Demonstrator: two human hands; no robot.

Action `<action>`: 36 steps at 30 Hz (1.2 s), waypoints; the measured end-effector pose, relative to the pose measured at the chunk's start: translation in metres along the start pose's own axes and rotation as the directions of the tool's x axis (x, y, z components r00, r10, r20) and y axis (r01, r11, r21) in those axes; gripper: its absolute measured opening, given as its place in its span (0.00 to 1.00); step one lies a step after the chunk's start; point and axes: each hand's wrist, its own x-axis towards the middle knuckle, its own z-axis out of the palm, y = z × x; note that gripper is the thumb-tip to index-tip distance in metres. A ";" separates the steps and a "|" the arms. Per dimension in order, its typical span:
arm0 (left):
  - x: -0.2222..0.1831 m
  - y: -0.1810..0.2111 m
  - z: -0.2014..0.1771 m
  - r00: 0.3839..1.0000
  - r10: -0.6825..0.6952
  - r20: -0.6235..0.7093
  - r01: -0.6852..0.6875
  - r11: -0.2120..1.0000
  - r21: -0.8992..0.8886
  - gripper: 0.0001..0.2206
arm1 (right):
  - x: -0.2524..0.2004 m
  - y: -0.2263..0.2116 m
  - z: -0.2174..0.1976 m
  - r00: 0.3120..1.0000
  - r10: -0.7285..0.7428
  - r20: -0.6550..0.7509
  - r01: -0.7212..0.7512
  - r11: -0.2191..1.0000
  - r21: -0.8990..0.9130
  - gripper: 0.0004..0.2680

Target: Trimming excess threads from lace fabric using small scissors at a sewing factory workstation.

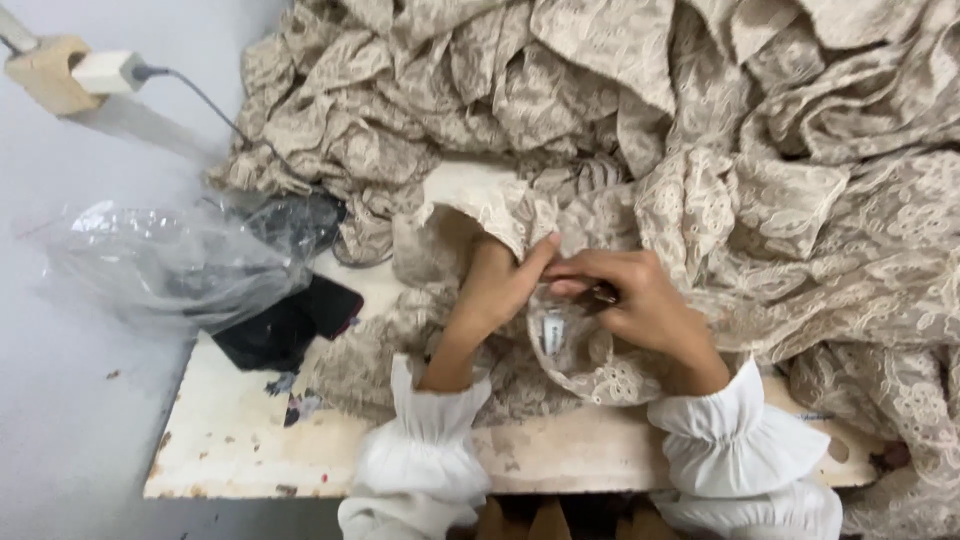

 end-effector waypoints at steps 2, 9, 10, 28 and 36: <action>-0.007 0.015 0.005 0.996 -0.081 0.034 0.077 0.990 0.116 0.22 | -0.010 0.018 0.003 0.998 0.047 0.043 -0.044 0.997 -0.067 0.05; -0.046 -0.049 -0.047 0.949 0.189 0.251 -0.171 0.981 -0.090 0.16 | -0.030 -0.025 -0.015 0.916 0.290 0.276 -0.202 0.930 -0.307 0.17; -0.050 -0.039 -0.048 0.954 0.176 0.243 -0.159 0.983 -0.087 0.16 | -0.043 -0.013 -0.016 0.912 0.293 0.288 -0.206 0.932 -0.298 0.17; -0.009 0.053 -0.032 0.867 0.056 -0.495 -0.272 0.885 -0.378 0.29 | -0.058 0.070 -0.089 0.518 -0.706 -0.483 0.162 0.635 -0.755 0.10; -0.162 -0.050 -0.031 0.920 -0.291 -0.264 -0.113 0.449 -0.887 0.25 | -0.166 0.066 0.001 0.896 -0.438 -0.071 0.289 0.698 -0.655 0.07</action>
